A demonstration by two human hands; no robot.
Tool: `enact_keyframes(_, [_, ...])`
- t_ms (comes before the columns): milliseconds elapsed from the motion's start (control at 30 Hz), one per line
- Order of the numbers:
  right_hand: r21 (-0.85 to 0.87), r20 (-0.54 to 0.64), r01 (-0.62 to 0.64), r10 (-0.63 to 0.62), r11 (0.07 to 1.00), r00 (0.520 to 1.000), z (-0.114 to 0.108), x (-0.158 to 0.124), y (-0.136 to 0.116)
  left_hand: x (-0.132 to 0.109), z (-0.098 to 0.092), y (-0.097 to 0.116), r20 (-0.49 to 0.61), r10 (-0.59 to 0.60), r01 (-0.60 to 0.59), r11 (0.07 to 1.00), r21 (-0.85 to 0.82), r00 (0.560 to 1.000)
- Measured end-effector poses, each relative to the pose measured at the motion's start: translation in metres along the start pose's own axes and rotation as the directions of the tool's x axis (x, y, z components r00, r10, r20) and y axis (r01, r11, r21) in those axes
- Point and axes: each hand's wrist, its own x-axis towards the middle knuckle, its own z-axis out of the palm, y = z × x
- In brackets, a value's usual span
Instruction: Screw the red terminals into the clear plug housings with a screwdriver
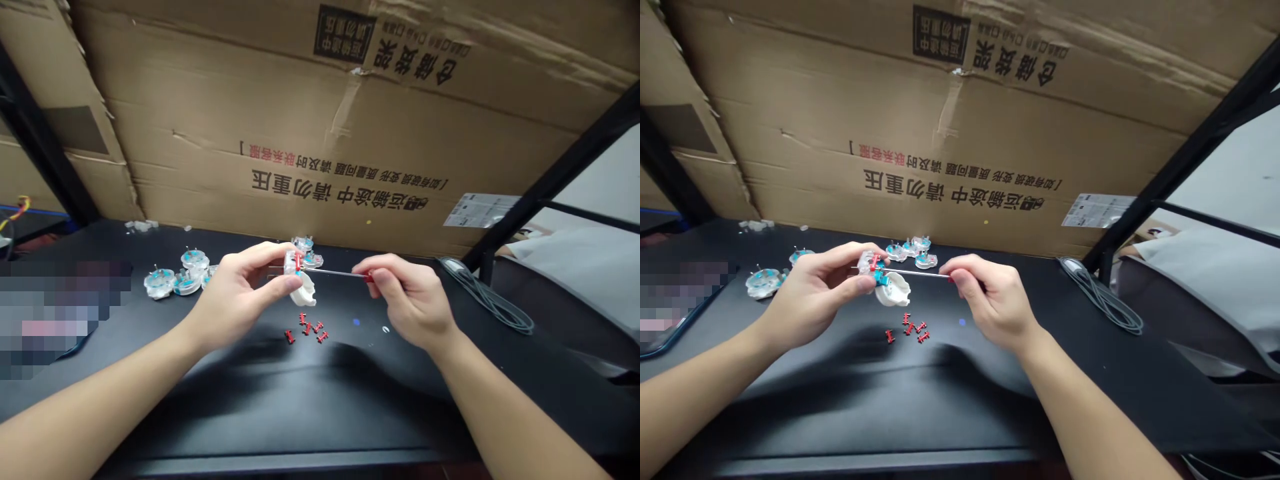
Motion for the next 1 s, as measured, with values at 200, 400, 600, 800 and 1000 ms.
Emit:
enact_keyframes(200, [-0.02,-0.145,0.174,-0.175,0.984,0.974,-0.0007,0.0,-0.0036,0.0017,0.0004,-0.0014,-0.012,-0.022,0.022,0.999,-0.026,1.0])
enact_keyframes(400, [-0.077,0.031,0.147,-0.145,0.986,0.989,-0.0025,0.0016,-0.0067,0.0016,-0.001,-0.0024,-0.008,-0.018,0.018,0.999,-0.037,1.0])
enact_keyframes(600, [-0.078,-0.119,0.175,-0.183,0.982,0.976,0.0003,0.0024,-0.0038,0.001,-0.0009,-0.003,0.001,0.004,-0.004,0.999,-0.036,1.0])
enact_keyframes(800, [-0.029,-0.096,0.158,-0.16,0.987,0.982,0.0037,0.0005,-0.0039,-0.0009,-0.0004,-0.0015,0.043,0.045,-0.043,0.997,-0.059,0.998])
enact_keyframes(1000, [-0.013,-0.098,0.123,-0.124,0.992,0.987,0.0056,-0.0006,-0.0046,-0.0009,0.0006,-0.0013,0.032,0.028,-0.026,0.998,-0.063,0.999])
